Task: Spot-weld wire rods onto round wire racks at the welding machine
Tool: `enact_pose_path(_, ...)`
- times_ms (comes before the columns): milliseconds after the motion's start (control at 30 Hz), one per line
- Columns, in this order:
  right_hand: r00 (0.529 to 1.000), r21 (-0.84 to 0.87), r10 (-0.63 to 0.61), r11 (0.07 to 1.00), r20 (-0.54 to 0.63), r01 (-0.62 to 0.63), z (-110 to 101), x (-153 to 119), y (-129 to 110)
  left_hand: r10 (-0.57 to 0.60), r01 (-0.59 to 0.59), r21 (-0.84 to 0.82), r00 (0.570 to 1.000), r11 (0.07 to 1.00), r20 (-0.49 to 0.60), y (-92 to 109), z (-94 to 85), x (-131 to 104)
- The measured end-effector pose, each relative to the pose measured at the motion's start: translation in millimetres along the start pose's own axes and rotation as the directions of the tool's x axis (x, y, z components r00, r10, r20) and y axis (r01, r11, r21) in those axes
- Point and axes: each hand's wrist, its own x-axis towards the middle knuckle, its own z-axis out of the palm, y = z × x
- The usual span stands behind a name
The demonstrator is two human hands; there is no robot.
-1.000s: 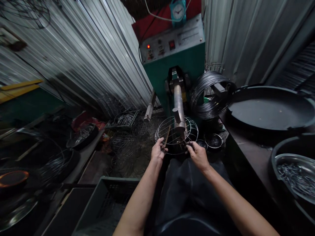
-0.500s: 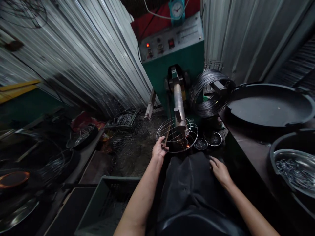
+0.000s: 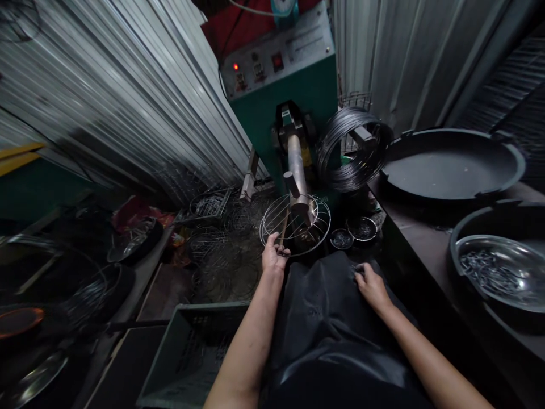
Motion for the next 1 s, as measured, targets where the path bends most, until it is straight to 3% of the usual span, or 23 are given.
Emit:
enact_pose_path(133, 0.992, 0.171, 0.063, 0.982, 0.112, -0.082, -7.8, -2.3, 1.4, 0.029, -0.029, -0.021, 0.999, 0.999, 0.019, -1.4, 3.7, -8.8)
enact_pose_path(233, 0.983, 0.352, 0.126, 0.921, 0.135, -0.166, -15.7, -1.9, -19.8, 0.041, -0.040, -0.032, 0.999, 0.999, 0.026, -3.3, 4.3, -14.0)
enact_pose_path(367, 0.998, 0.545, 0.002, 0.838, 0.061, -0.035, -16.7, -1.5, -74.2, 0.053, -0.053, -0.024, 0.999, 0.998, 0.007, -9.0, 6.0, -16.9)
enact_pose_path(467, 0.990, 0.615, -0.142, 0.783, 0.021, 0.099, -3.5, 4.1, -111.2, 0.076, -0.075, -0.045, 0.997, 0.996, 0.024, -14.4, 8.4, -17.9)
enact_pose_path(567, 0.964, 0.546, -0.261, 0.816, 0.056, 0.189, 15.6, 13.4, -126.2, 0.094, -0.093, -0.054, 0.995, 0.994, 0.025, -18.9, 9.9, -18.2)
enact_pose_path(733, 0.933, 0.274, -0.356, 0.904, 0.057, 0.328, 29.4, 23.0, -126.3, 0.179, -0.178, -0.057, 0.984, 0.982, 0.020, -23.5, 8.4, -15.7)
enact_pose_path(833, 0.911, 0.278, -0.411, 0.880, 0.040, 0.385, 27.5, 22.1, -129.2, 0.185, -0.183, -0.068, 0.982, 0.981, 0.031, -23.9, 8.8, -13.0)
enact_pose_path(1000, 0.920, 0.318, -0.390, 0.876, 0.022, 0.363, 30.0, 21.7, -132.7, 0.192, -0.188, -0.091, 0.980, 0.978, 0.044, -22.5, 12.5, -10.4)
